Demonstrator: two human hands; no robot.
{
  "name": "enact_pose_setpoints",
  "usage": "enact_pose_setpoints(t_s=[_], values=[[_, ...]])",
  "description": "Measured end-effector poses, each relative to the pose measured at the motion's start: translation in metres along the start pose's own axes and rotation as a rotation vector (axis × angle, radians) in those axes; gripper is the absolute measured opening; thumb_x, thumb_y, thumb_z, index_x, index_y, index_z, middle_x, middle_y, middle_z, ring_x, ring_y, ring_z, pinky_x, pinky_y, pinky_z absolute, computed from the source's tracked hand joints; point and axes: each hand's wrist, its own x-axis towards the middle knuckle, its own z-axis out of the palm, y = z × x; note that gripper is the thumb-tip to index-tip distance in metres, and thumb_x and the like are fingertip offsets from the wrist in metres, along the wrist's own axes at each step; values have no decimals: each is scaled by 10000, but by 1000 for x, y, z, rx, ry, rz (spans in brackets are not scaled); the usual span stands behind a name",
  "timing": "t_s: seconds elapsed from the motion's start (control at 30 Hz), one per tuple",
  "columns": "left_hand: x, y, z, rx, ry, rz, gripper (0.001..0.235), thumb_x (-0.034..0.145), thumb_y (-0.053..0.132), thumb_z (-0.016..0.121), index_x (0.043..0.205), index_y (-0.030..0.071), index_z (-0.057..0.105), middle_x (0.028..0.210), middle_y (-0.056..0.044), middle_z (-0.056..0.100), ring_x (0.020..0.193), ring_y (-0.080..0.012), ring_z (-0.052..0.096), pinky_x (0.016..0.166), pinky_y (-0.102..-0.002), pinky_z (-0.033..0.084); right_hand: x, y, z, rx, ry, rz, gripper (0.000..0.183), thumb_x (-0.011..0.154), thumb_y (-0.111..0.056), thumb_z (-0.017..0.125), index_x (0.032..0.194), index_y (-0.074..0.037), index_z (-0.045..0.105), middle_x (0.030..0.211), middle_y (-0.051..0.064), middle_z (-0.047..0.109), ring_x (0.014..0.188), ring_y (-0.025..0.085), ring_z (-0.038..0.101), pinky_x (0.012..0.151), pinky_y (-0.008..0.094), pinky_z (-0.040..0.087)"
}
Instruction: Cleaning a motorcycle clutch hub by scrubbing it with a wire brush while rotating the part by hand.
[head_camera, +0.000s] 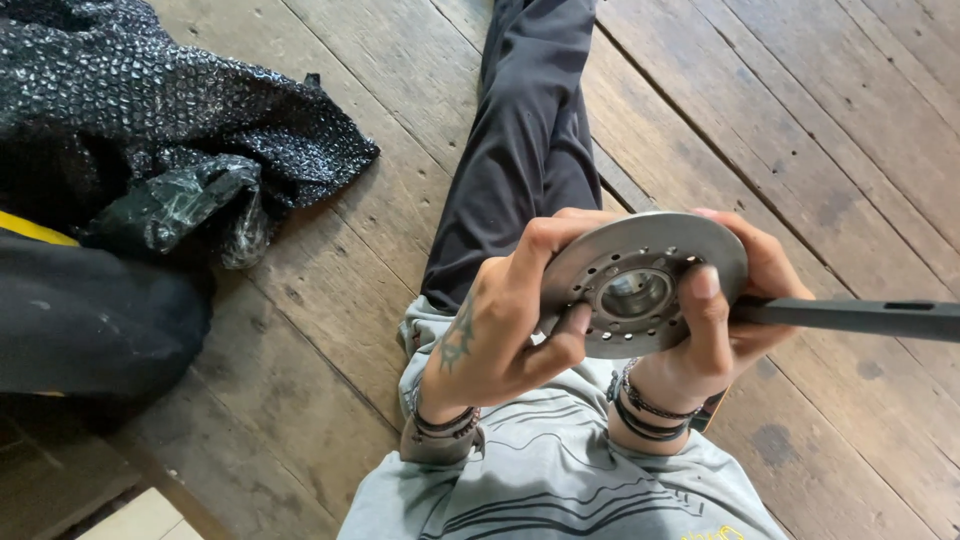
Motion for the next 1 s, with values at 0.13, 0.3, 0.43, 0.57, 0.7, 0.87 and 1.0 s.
enact_pose_setpoints(t_s=[0.13,0.3,0.43,0.57,0.7,0.87,1.0], values=[[-1,-3,-6,-31,-86,47,465,960,103,445,1390,-20,316,1450,-247,519,1238,-376,674,1004,-413,597,-3,-2,4,18,15,-38,329,961,-277,604,1129,1,548,1083,202,632,923,278,610,872,375,512],[1,3,-13,11,-102,7,538,868,121,401,1380,-24,316,1432,-209,523,1010,-296,664,887,-402,551,7,-8,9,-46,-42,66,398,895,-347,614,1053,16,655,959,149,656,849,223,618,796,301,470],[2,6,-1,-28,79,-18,494,995,340,440,1359,6,411,1288,-185,638,1024,-288,740,902,-368,613,5,-3,8,-6,-45,26,403,920,-326,630,1104,32,637,1010,175,671,864,254,644,810,325,511],[5,3,16,7,329,-93,262,1045,247,534,1210,44,535,1116,-93,691,914,-189,721,851,-300,595,2,0,4,-26,-70,-12,399,940,-294,617,1133,55,635,1017,187,660,865,256,642,813,324,515],[1,-1,10,-2,213,-119,329,1068,294,447,1291,56,491,1045,-75,680,802,-184,679,753,-300,557,3,-3,3,-46,-83,9,398,944,-303,631,1138,44,655,1014,172,674,876,238,655,815,294,511],[-1,6,3,-13,110,-108,375,1069,294,361,1342,51,443,1221,-140,678,853,-236,699,787,-338,565,3,0,1,-27,-74,-2,418,941,-311,616,1128,62,635,1003,184,659,845,249,638,782,308,494],[-3,10,2,48,67,-61,468,1046,342,292,1376,26,391,1320,-166,631,906,-286,711,766,-365,568,5,-10,7,-60,-59,21,438,923,-361,627,1087,44,659,938,148,643,768,191,560,727,288,413]])
